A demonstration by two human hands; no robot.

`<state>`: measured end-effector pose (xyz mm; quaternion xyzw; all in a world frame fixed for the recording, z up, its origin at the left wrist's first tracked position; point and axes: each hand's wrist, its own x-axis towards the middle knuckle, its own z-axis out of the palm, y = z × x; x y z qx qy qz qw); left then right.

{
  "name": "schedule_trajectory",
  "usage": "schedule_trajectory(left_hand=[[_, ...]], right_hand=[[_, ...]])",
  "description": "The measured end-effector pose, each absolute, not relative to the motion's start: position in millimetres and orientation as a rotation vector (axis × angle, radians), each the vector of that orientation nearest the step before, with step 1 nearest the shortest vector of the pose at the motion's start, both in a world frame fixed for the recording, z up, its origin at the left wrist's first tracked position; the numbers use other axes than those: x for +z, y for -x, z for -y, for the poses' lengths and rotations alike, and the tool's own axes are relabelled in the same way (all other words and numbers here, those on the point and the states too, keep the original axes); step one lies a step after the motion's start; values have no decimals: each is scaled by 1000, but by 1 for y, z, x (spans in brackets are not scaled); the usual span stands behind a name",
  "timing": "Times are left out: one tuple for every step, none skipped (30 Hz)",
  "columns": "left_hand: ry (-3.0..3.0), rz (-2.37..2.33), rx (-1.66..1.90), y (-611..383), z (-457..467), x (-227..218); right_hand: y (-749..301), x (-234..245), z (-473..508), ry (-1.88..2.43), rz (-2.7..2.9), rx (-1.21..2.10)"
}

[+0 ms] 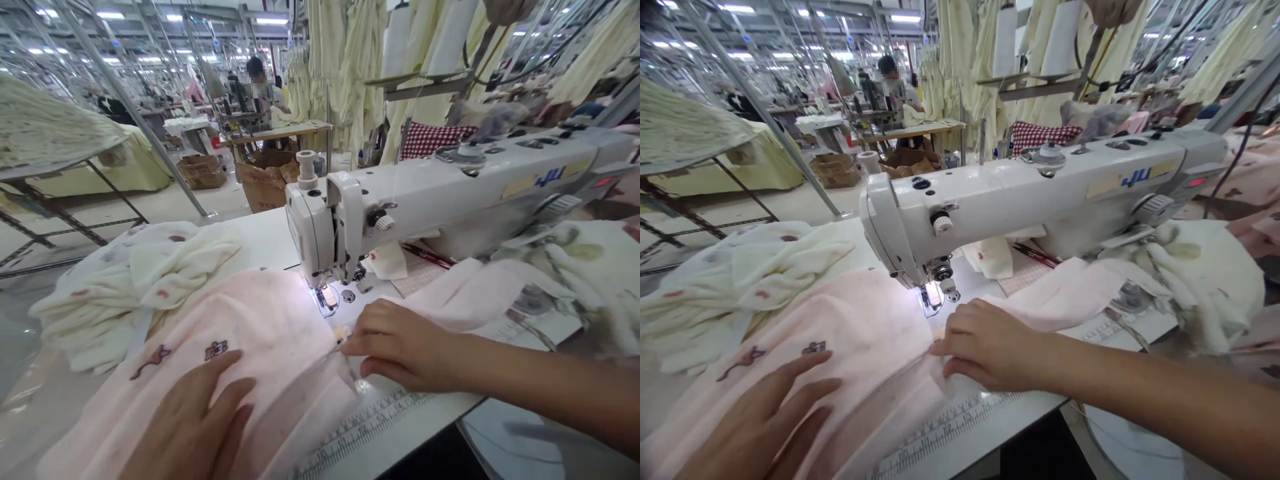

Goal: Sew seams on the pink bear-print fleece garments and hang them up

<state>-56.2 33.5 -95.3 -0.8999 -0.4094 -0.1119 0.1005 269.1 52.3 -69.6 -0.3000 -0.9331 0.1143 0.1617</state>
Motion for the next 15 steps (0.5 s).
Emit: schedule_trajectory(left_hand=[[2747,1235,-258,30,-39,-83],[2821,1268,-174,5,-45,-73],[2864,1316,-60,-17,-50,-66],[2883,1351,34,-34,-54,-62],[2889,1385,107,-47,-58,-59],[2890,1412,156,-55,-61,-59],[2894,1432,177,-58,-63,-59],[2907,1447,180,-58,-65,-59],[2922,1464,172,-57,-67,-60],[2939,1476,157,-55,-69,-59],[2953,1482,134,-53,-71,-59],[2962,1487,108,-52,-73,-59],[2969,1487,80,-52,-75,-59],[2973,1477,57,-52,-77,-59],[2975,1454,47,-54,-79,-59]], right_hand=[[-267,-66,-54,864,2676,298],[-263,-64,-54,861,2709,277],[-259,-62,-53,848,2748,289],[-257,-60,-50,825,2789,352],[-256,-59,-47,784,2821,470],[-256,-57,-45,729,2839,617],[-258,-56,-42,665,2839,766],[-260,-55,-41,611,2827,886],[-262,-54,-42,597,2811,939],[-263,-55,-43,633,2801,905],[-263,-56,-46,708,2807,806],[-262,-59,-50,800,2823,663],[-262,-63,-55,889,2841,508],[-261,-68,-59,966,2854,365],[-261,-72,-64,1015,2858,263]])
